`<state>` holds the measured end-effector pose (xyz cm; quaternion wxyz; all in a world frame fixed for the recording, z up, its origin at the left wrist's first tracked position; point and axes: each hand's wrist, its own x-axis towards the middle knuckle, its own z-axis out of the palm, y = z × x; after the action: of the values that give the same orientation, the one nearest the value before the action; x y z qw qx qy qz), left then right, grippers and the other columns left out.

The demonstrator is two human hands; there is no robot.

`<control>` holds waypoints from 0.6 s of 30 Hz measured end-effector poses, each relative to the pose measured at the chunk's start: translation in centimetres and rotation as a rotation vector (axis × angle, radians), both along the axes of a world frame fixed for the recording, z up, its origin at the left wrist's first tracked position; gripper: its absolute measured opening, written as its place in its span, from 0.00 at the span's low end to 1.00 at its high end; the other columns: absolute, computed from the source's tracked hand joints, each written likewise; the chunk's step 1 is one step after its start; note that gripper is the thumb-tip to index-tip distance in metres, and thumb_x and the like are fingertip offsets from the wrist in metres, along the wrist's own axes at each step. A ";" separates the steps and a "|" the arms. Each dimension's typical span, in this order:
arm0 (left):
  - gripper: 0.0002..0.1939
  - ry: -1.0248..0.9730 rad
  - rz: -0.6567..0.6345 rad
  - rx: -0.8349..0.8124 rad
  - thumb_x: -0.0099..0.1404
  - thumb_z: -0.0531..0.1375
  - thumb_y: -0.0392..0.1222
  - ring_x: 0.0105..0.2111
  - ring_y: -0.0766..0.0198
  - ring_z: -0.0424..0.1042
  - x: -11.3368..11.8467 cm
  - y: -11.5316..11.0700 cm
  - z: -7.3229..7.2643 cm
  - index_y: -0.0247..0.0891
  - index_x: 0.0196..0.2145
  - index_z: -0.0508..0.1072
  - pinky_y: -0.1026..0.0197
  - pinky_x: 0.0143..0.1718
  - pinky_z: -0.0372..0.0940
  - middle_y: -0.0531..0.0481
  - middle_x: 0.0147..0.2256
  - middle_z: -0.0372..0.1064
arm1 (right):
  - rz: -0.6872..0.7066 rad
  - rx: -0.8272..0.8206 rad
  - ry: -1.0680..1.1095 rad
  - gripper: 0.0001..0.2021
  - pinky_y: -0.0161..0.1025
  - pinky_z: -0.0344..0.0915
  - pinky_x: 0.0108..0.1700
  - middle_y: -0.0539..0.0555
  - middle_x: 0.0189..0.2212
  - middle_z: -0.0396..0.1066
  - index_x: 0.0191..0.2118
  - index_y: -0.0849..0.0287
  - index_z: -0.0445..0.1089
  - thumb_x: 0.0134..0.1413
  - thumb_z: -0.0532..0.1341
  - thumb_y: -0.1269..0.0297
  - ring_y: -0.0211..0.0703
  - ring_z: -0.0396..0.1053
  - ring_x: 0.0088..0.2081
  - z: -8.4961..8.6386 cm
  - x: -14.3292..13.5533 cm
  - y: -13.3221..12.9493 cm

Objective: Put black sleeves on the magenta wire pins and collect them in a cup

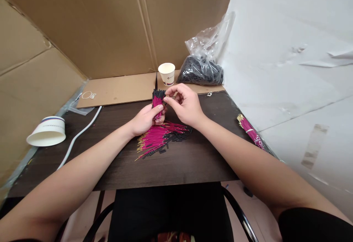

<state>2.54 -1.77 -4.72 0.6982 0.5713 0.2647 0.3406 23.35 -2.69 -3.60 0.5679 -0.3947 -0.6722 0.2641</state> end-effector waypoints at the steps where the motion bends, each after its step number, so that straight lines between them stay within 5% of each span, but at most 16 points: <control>1: 0.27 0.002 -0.002 0.000 0.75 0.71 0.63 0.24 0.70 0.56 0.0 0.0 0.0 0.40 0.39 0.65 0.62 0.27 0.49 0.58 0.28 0.59 | 0.014 -0.045 0.010 0.11 0.41 0.68 0.39 0.53 0.42 0.78 0.46 0.56 0.79 0.67 0.73 0.54 0.39 0.70 0.35 -0.1 0.0 0.1; 11: 0.25 -0.035 0.031 -0.083 0.73 0.73 0.58 0.25 0.71 0.57 0.1 -0.1 0.1 0.38 0.38 0.67 0.63 0.27 0.50 0.56 0.30 0.60 | 0.151 -0.242 0.115 0.17 0.39 0.65 0.28 0.52 0.34 0.77 0.42 0.56 0.75 0.64 0.75 0.49 0.35 0.68 0.26 0.2 -0.4 -0.4; 18: 0.19 -0.097 0.017 -0.191 0.77 0.71 0.52 0.24 0.72 0.59 0.2 -0.3 0.3 0.35 0.40 0.71 0.64 0.27 0.54 0.54 0.32 0.63 | 0.177 -0.251 0.180 0.20 0.41 0.74 0.33 0.53 0.32 0.77 0.40 0.57 0.74 0.59 0.78 0.48 0.38 0.73 0.28 0.3 -0.3 0.1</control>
<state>2.74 -2.03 -4.42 0.7586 0.4829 0.2664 0.3469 23.07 -2.63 -3.32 0.5467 -0.3764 -0.6126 0.4292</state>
